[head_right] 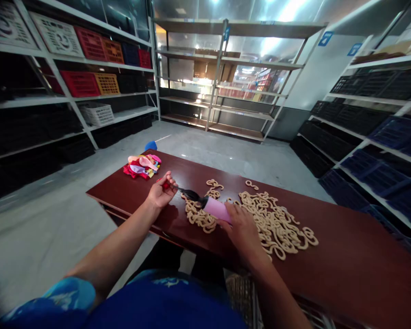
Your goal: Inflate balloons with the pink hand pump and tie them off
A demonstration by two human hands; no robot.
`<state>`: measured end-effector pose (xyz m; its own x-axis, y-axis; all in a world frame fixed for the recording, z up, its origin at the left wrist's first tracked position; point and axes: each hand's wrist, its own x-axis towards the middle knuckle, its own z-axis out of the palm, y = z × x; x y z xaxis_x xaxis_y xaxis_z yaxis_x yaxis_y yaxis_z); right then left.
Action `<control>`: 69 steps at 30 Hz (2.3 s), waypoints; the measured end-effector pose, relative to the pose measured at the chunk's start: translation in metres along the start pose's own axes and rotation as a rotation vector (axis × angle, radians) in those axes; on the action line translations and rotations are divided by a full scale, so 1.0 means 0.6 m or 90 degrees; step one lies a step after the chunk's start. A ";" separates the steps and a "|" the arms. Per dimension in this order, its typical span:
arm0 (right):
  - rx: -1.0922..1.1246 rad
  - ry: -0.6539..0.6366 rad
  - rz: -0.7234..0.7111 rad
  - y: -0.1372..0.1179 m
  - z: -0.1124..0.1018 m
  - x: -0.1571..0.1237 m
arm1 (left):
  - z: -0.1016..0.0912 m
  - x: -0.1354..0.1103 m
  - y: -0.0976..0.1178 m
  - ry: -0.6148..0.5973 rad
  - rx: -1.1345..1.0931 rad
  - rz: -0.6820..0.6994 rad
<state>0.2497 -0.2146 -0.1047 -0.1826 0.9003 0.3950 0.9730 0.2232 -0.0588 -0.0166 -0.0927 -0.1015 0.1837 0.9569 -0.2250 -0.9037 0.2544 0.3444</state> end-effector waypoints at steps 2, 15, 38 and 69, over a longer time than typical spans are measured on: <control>-0.002 0.003 -0.022 -0.029 0.004 0.005 | 0.000 -0.003 0.002 -0.001 -0.009 0.007; -0.014 -0.008 -0.037 -0.070 0.021 0.028 | -0.013 -0.011 0.004 -0.008 0.022 0.109; 0.021 0.000 -0.105 -0.040 0.064 0.142 | 0.050 0.039 -0.011 -0.011 0.032 0.035; -0.010 0.080 0.131 0.050 0.084 0.141 | 0.202 0.095 0.010 0.027 0.120 0.222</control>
<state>0.2562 -0.1127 -0.1194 0.0385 0.8726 0.4869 0.9902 0.0322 -0.1360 0.0351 -0.0198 -0.0019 -0.1413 0.9848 -0.1013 -0.8211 -0.0594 0.5677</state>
